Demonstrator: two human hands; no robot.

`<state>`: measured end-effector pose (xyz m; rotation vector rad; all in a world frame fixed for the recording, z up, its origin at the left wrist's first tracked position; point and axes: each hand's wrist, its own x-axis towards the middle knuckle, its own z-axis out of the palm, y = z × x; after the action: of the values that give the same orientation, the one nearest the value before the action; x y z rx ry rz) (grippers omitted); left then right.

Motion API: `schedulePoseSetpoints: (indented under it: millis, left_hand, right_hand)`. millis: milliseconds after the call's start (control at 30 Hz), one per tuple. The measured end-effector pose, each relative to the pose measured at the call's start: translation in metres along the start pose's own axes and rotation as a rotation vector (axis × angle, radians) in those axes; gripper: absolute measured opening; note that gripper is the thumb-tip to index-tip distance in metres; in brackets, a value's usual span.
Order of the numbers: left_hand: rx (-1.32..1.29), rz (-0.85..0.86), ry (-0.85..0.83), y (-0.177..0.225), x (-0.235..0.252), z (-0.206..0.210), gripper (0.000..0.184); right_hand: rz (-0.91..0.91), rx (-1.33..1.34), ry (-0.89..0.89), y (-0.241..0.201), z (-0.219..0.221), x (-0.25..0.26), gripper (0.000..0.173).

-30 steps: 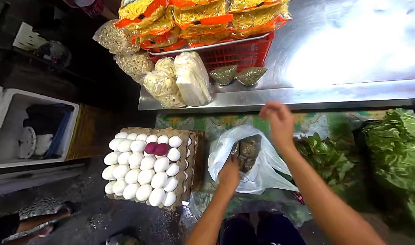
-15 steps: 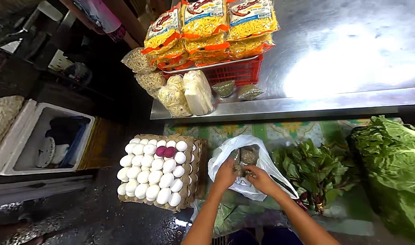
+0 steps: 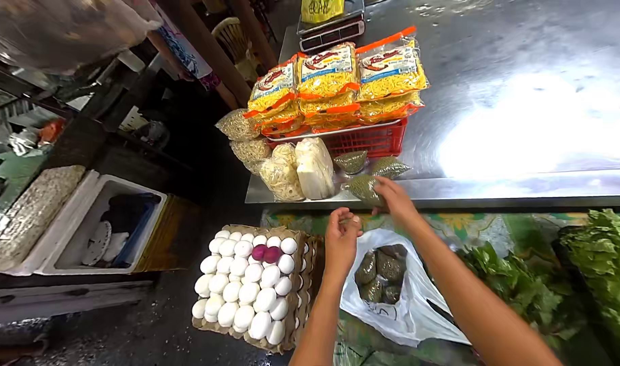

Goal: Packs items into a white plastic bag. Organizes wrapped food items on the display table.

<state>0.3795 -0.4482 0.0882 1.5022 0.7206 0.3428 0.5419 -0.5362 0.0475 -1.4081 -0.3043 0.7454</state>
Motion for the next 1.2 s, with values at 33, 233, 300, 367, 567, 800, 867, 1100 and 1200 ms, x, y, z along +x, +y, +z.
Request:
schedulePoseSetpoints:
  millis: [33,233,300,367,567,800,867,1100,1200]
  left_hand:
    - [0.083,0.01,-0.022,0.0,0.004,-0.001,0.037]
    - [0.604,0.176,-0.16,-0.009,0.029,0.013,0.028]
    - [0.755,0.38,-0.107,-0.017,0.051,0.02,0.028]
    - [0.884,0.562,-0.043,-0.021,0.083,0.026,0.029]
    - [1.349,0.414,-0.2,-0.01,0.159,0.038,0.051]
    - [1.515,0.588,-0.272,-0.017,0.163,0.035,0.046]
    - [1.514,0.636,-0.268,-0.02,0.164,0.031,0.049]
    - [1.469,0.703,-0.1,-0.028,0.171,0.028,0.04]
    - [1.216,0.705,-0.051,-0.02,0.148,0.026,0.045]
  right_hand:
    - [0.043,-0.084,-0.019,-0.011,0.003,0.024,0.041]
    - [0.311,-0.728,-0.114,-0.028,0.02,0.114,0.04]
    - [0.213,-0.926,-0.039,-0.033,0.022,0.114,0.034]
    - [0.039,-1.016,0.077,-0.04,0.021,0.11,0.028]
    - [-0.091,-1.148,-0.026,-0.034,0.001,0.14,0.049]
    - [-0.302,-1.05,-0.058,-0.015,-0.012,0.157,0.023]
    - [-0.373,-0.968,-0.019,-0.009,-0.017,0.158,0.02]
    - [-0.551,-0.658,0.071,0.007,-0.028,0.139,0.019]
    - [-0.534,-0.436,0.148,0.003,-0.035,0.119,0.021]
